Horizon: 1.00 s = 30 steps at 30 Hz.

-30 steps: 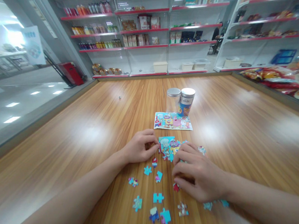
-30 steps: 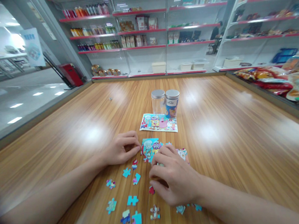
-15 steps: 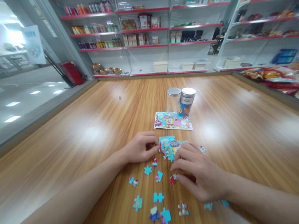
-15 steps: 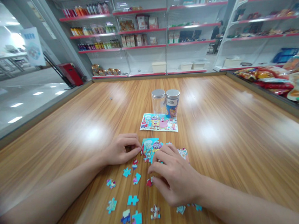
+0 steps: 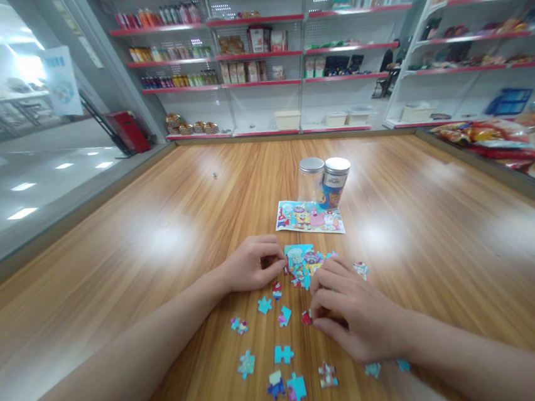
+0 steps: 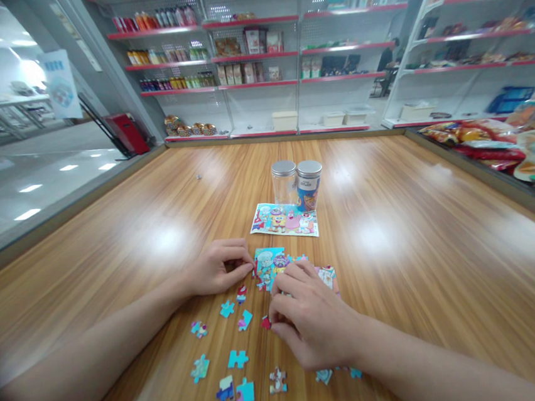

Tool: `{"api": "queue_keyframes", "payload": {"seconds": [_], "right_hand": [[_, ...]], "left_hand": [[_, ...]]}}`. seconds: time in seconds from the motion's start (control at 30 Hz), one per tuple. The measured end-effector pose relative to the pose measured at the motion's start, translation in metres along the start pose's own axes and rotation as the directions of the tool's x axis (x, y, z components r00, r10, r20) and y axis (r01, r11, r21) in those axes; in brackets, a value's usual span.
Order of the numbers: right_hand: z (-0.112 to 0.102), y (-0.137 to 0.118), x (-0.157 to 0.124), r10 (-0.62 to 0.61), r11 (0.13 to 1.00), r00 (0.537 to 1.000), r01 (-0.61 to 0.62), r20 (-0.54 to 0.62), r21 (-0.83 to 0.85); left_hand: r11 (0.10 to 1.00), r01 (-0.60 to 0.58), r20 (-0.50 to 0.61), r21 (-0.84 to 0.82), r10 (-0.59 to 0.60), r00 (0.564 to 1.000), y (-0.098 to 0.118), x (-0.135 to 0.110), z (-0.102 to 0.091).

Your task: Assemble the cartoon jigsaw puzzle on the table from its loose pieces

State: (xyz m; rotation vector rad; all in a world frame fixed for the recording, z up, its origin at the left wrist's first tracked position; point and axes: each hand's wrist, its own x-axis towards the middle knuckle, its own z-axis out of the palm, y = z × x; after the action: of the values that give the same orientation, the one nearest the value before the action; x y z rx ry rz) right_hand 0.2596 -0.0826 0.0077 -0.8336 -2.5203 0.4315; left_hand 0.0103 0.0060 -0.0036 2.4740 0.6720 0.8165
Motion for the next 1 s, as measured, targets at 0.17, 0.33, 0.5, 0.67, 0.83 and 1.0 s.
{"api": "queue_keyframes", "payload": {"seconds": [0.17,0.33,0.5,0.67,0.83,1.0], "right_hand": [[-0.0002,0.0003,0.0002,0.03,0.999,1.0,-0.03,0.002,-0.016],[0.0008,0.0013,0.0007,0.041,0.999,0.999,-0.041,0.007,-0.016],[0.003,0.0021,0.0,0.059,0.998,0.998,-0.059,0.001,0.013],[0.0033,0.0016,0.0002,0.058,0.998,0.998,-0.058,0.001,0.013],[0.0058,0.0039,0.001,0.019,1.0,0.999,-0.019,-0.042,-0.011],[0.0092,0.0081,0.0015,0.044,0.999,0.984,-0.048,-0.172,-0.022]], "left_hand": [[1.0,0.005,-0.02,0.006,-0.005,1.0,0.001,0.0,-0.0009],[1.0,0.007,-0.013,0.003,-0.007,1.0,-0.0005,-0.0003,-0.001],[1.0,0.009,-0.008,-0.005,-0.009,1.0,-0.0018,-0.0007,-0.0002],[1.0,0.005,-0.012,-0.008,-0.005,1.0,-0.0013,-0.001,0.0004],[1.0,0.001,-0.008,-0.008,-0.001,1.0,-0.0015,-0.0007,0.0002],[0.992,-0.096,-0.074,0.082,0.103,0.992,0.0037,0.0004,0.0013]]}}
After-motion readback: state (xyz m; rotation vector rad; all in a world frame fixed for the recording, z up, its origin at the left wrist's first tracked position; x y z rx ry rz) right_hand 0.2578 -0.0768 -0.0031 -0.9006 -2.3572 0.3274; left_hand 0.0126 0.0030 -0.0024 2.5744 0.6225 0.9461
